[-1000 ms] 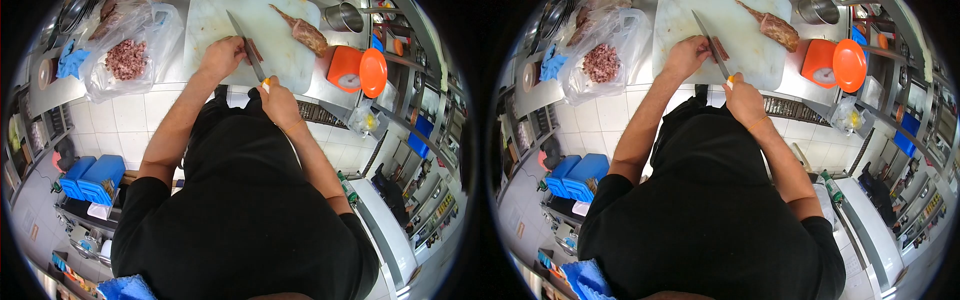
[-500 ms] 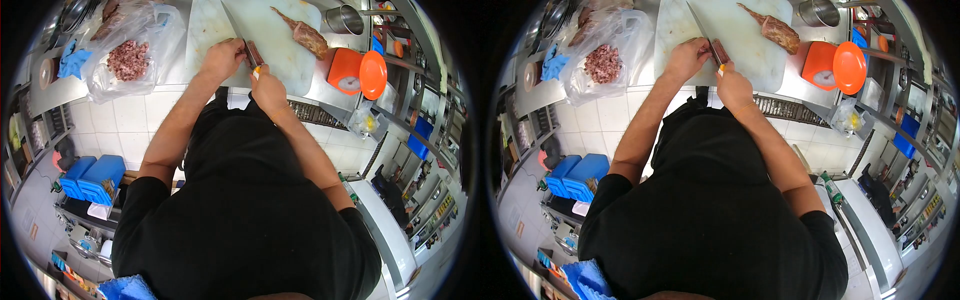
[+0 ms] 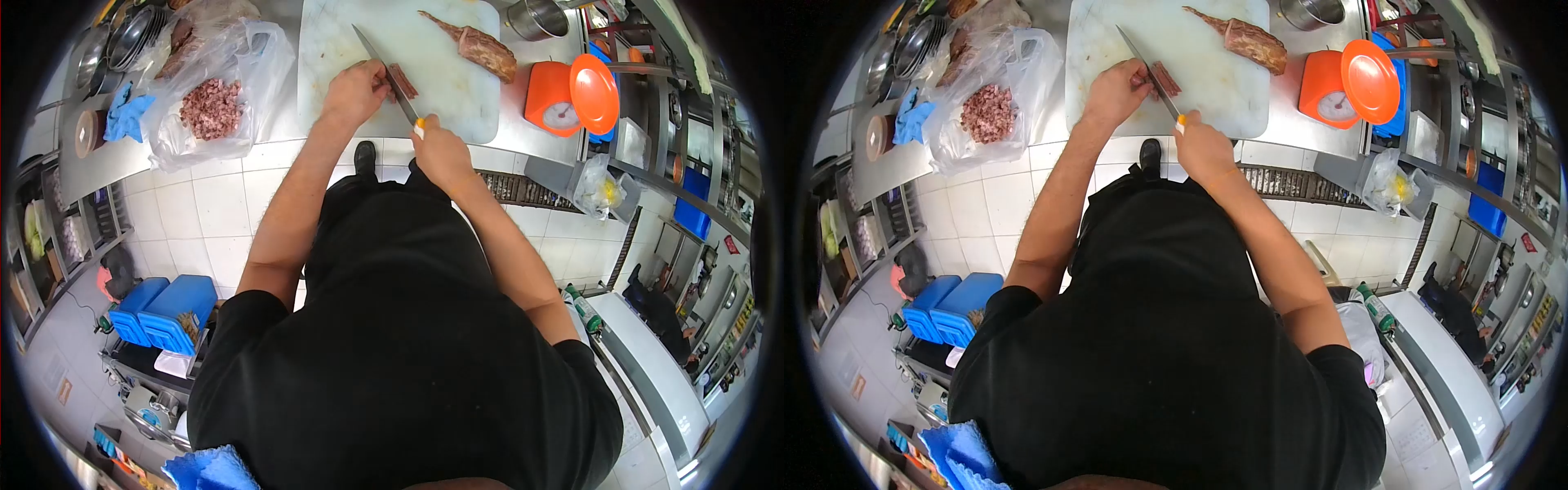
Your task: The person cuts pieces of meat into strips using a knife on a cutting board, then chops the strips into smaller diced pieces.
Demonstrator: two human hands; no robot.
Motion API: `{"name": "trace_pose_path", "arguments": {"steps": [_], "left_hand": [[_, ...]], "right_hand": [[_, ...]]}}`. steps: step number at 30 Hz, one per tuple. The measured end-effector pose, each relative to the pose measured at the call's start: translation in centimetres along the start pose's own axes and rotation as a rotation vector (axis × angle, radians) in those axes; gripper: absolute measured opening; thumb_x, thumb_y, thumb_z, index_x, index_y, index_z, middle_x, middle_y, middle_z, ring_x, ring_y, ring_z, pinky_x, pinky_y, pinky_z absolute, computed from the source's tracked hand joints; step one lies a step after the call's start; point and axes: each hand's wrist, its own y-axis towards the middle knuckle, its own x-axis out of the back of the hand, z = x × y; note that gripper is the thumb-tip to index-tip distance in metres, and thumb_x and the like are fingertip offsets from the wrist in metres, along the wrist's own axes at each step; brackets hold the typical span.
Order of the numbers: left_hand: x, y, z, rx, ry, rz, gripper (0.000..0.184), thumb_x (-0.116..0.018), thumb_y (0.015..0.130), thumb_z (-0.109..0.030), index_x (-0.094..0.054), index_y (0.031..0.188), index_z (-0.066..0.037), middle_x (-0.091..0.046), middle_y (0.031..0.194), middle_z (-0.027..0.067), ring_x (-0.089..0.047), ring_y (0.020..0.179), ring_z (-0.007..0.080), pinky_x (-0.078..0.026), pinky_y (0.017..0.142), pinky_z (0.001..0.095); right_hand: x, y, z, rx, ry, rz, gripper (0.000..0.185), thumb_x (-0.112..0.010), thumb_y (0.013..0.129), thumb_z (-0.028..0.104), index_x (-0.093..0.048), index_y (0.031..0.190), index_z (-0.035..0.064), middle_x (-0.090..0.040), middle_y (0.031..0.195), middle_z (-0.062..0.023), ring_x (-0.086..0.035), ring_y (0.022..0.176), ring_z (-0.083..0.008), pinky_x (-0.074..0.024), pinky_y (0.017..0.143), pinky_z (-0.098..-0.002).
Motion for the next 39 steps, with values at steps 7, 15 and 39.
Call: {"name": "trace_pose_path", "arguments": {"steps": [7, 15, 39], "left_hand": [[-0.5, 0.2, 0.9, -0.035, -0.022, -0.01, 0.021, -0.082, 0.087, -0.017, -0.069, 0.101, -0.006, -0.078, 0.097, 0.0117, -0.077, 0.091, 0.0285, -0.06, 0.081, 0.041], [-0.6, 0.2, 0.9, -0.017, -0.059, -0.045, 0.022, -0.08, 0.092, -0.016, -0.072, 0.108, -0.004, -0.079, 0.097, 0.01, -0.078, 0.089, 0.0261, -0.062, 0.082, 0.0376], [1.5, 0.9, -0.5, -0.538, 0.38, 0.088, 0.032, -0.073, 0.088, -0.008, -0.074, 0.119, -0.015, -0.067, 0.133, 0.0021, -0.063, 0.123, 0.0293, -0.051, 0.104, 0.0453]], "right_hand": [[-0.5, -1.1, -0.7, -0.028, 0.003, 0.019, 0.039, -0.062, 0.105, 0.031, -0.054, 0.117, -0.0051, -0.074, 0.092, -0.0297, -0.074, 0.09, -0.0488, -0.0576, 0.08, -0.0575], [1.9, 1.1, 0.0, 0.029, 0.053, -0.074, 0.04, -0.064, 0.104, 0.032, -0.056, 0.116, -0.005, -0.074, 0.092, -0.0304, -0.073, 0.09, -0.0495, -0.0573, 0.08, -0.0579], [1.8, -5.0, -5.5, -0.102, 0.181, -0.215, 0.046, -0.065, 0.106, 0.037, -0.055, 0.117, -0.0069, -0.07, 0.082, -0.0342, -0.07, 0.083, -0.0538, -0.0547, 0.071, -0.0584]]}}
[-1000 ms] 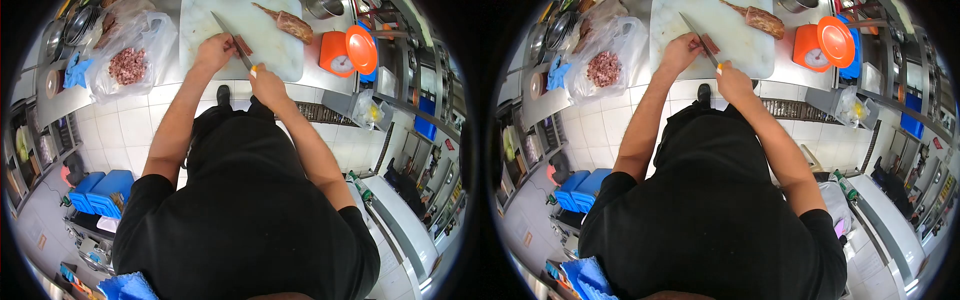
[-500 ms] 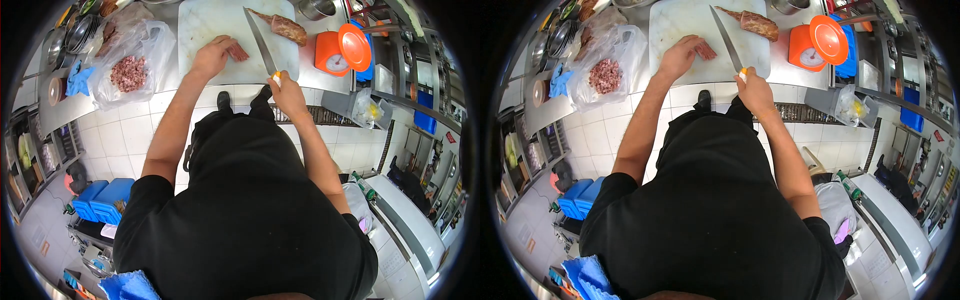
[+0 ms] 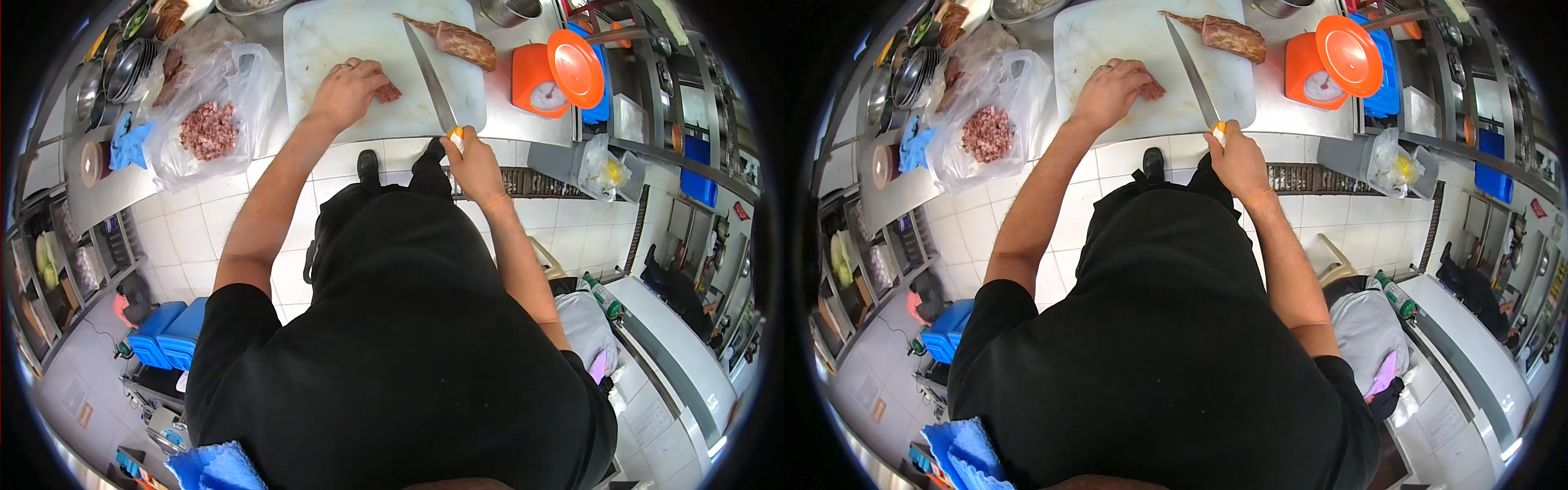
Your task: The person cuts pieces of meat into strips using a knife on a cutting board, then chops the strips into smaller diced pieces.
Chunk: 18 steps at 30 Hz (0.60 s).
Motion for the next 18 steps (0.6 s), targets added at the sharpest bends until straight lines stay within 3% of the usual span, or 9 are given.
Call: {"name": "trace_pose_path", "arguments": {"steps": [8, 18], "left_hand": [[1.2, 0.8, 0.1, -0.072, 0.028, 0.046, 0.025, -0.071, 0.086, -0.008, -0.072, 0.111, -0.012, -0.068, 0.119, 0.002, -0.06, 0.123, 0.0262, -0.047, 0.103, 0.0428], [1.7, 0.4, -0.3, -0.046, 0.052, 0.144, 0.027, -0.071, 0.085, -0.011, -0.07, 0.112, -0.015, -0.069, 0.117, 0.002, -0.061, 0.122, 0.0245, -0.043, 0.105, 0.0438]], "right_hand": [[0.0, -0.2, 0.1, -0.014, 0.01, 0.017, 0.047, -0.066, 0.105, 0.039, -0.055, 0.115, -0.0064, -0.07, 0.085, -0.0349, -0.07, 0.086, -0.0546, -0.0548, 0.072, -0.0581], [0.2, 0.1, 0.6, 0.005, 0.005, 0.01, 0.046, -0.066, 0.106, 0.039, -0.055, 0.114, -0.0061, -0.07, 0.084, -0.0339, -0.07, 0.085, -0.0537, -0.0542, 0.071, -0.0577]]}}
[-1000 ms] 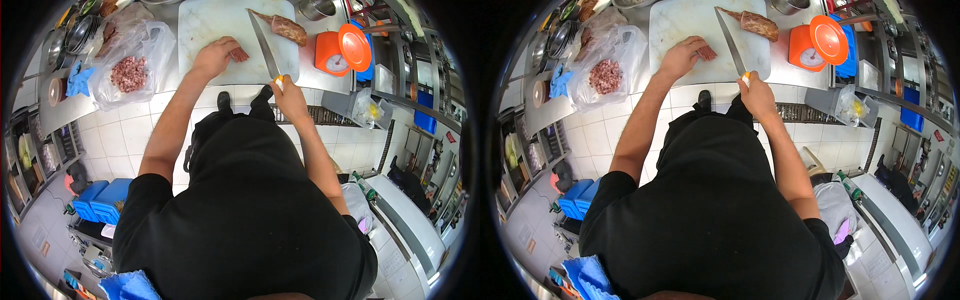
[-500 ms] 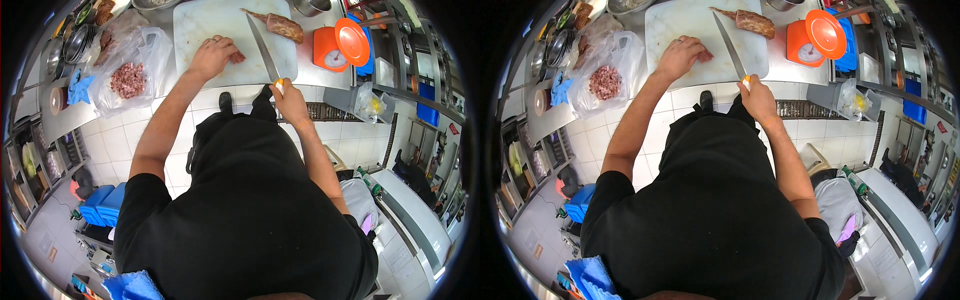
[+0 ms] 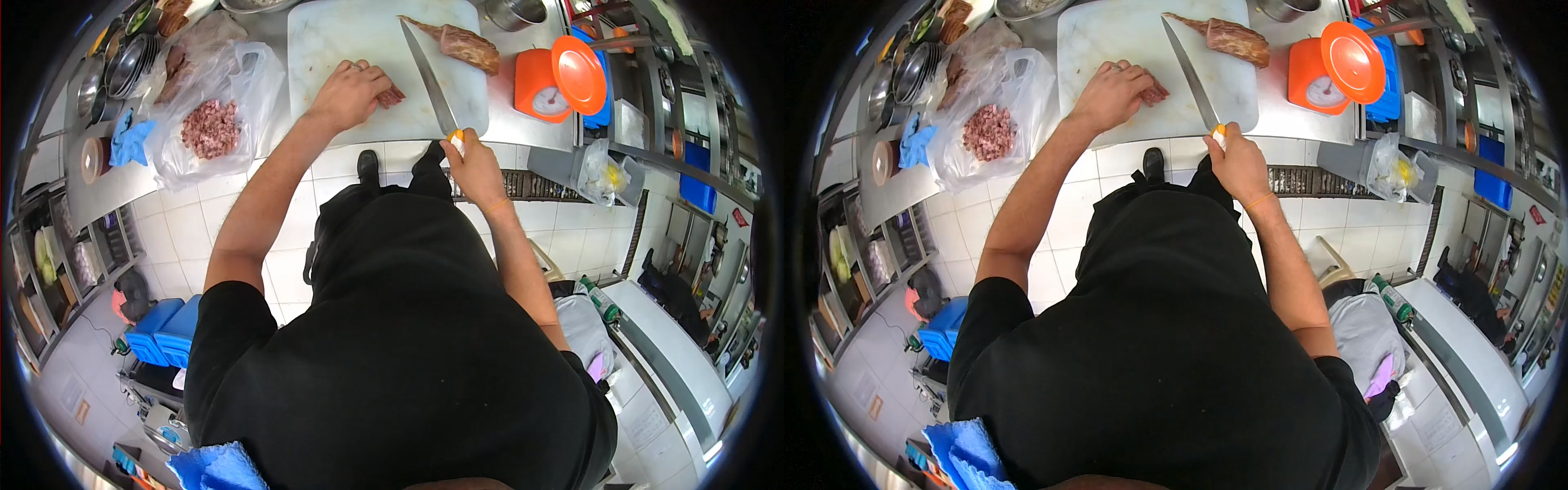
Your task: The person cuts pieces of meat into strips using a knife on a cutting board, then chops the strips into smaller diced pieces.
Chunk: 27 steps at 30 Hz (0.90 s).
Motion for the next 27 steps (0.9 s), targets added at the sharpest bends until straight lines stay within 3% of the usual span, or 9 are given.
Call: {"name": "trace_pose_path", "arguments": {"steps": [2, 5, 8, 11, 14, 17, 20, 27], "left_hand": [[0.2, -0.6, -0.1, 0.001, -0.003, -0.048, 0.024, -0.071, 0.085, -0.012, -0.071, 0.109, -0.015, -0.071, 0.118, 0.0016, -0.061, 0.122, 0.0228, -0.042, 0.106, 0.0421], [1.9, -2.3, -0.2, 0.17, -0.139, -0.029, 0.021, -0.073, 0.084, -0.015, -0.071, 0.105, -0.013, -0.074, 0.105, 0.0035, -0.067, 0.108, 0.0249, -0.047, 0.1, 0.043], [1.7, -4.6, 1.5, 0.407, -0.308, -0.037, 0.02, -0.075, 0.084, -0.019, -0.069, 0.101, -0.01, -0.076, 0.09, 0.0067, -0.072, 0.088, 0.029, -0.055, 0.087, 0.0433], [1.3, -6.2, 2.1, 0.599, -0.398, -0.111, 0.024, -0.081, 0.09, -0.022, -0.068, 0.097, -0.004, -0.073, 0.082, 0.0093, -0.071, 0.072, 0.0242, -0.057, 0.071, 0.0375], [0.2, -6.2, 2.8, 0.739, -0.519, -0.11, 0.035, -0.082, 0.095, -0.032, -0.068, 0.097, 0.0, -0.075, 0.085, 0.0092, -0.071, 0.077, 0.0168, -0.057, 0.075, 0.0333], [-0.7, -4.9, 2.2, 0.753, -0.702, -0.211, 0.043, -0.082, 0.096, -0.037, -0.067, 0.103, 0.003, -0.077, 0.09, 0.0115, -0.073, 0.082, 0.0149, -0.058, 0.078, 0.0318], [-0.8, -2.1, 0.4, 0.763, -0.908, -0.16, 0.046, -0.081, 0.096, -0.038, -0.065, 0.112, 0.002, -0.079, 0.093, 0.0145, -0.075, 0.085, 0.0167, -0.058, 0.079, 0.0307], [-3.0, 2.2, -2.0, 0.744, -0.563, -0.086, 0.053, -0.075, 0.099, -0.048, -0.064, 0.118, 0.0, -0.081, 0.097, 0.013, -0.078, 0.088, 0.0288, -0.059, 0.083, 0.0384]], "right_hand": [[0.1, 0.1, 0.1, 0.012, -0.006, 0.022, 0.045, -0.066, 0.105, 0.038, -0.056, 0.115, -0.0057, -0.07, 0.083, -0.0323, -0.07, 0.082, -0.0525, -0.0543, 0.07, -0.0578], [0.3, 0.2, 0.7, 0.058, -0.026, 0.081, 0.045, -0.065, 0.105, 0.037, -0.057, 0.119, -0.0046, -0.071, 0.08, -0.0288, -0.071, 0.078, -0.0503, -0.0545, 0.069, -0.0581], [-0.5, -0.1, 0.5, 0.138, -0.06, 0.137, 0.044, -0.064, 0.105, 0.039, -0.058, 0.119, -0.0026, -0.072, 0.082, -0.0275, -0.071, 0.081, -0.0495, -0.0542, 0.072, -0.0586], [-1.2, 0.1, 0.4, 0.15, -0.058, 0.252, 0.044, -0.063, 0.105, 0.041, -0.059, 0.118, -0.0009, -0.073, 0.086, -0.028, -0.071, 0.087, -0.0493, -0.0538, 0.077, -0.0592], [-1.8, 0.4, -0.8, 0.145, -0.023, 0.282, 0.045, -0.062, 0.105, 0.042, -0.06, 0.119, -0.0005, -0.073, 0.092, -0.0298, -0.071, 0.093, -0.0498, -0.0532, 0.081, -0.0595], [-1.5, 0.8, -2.6, 0.14, -0.008, 0.198, 0.045, -0.063, 0.104, 0.042, -0.06, 0.118, -0.0008, -0.073, 0.095, -0.0311, -0.07, 0.095, -0.0506, -0.0531, 0.083, -0.0596], [0.0, 1.7, -3.1, 0.094, -0.029, 0.124, 0.043, -0.065, 0.104, 0.04, -0.059, 0.114, -0.0011, -0.073, 0.092, -0.0306, -0.07, 0.09, -0.0514, -0.0548, 0.079, -0.0587], [1.4, 2.0, -2.7, 0.076, -0.068, 0.087, 0.042, -0.068, 0.102, 0.04, -0.059, 0.112, -0.0001, -0.072, 0.084, -0.0305, -0.072, 0.084, -0.05, -0.056, 0.075, -0.058]]}}
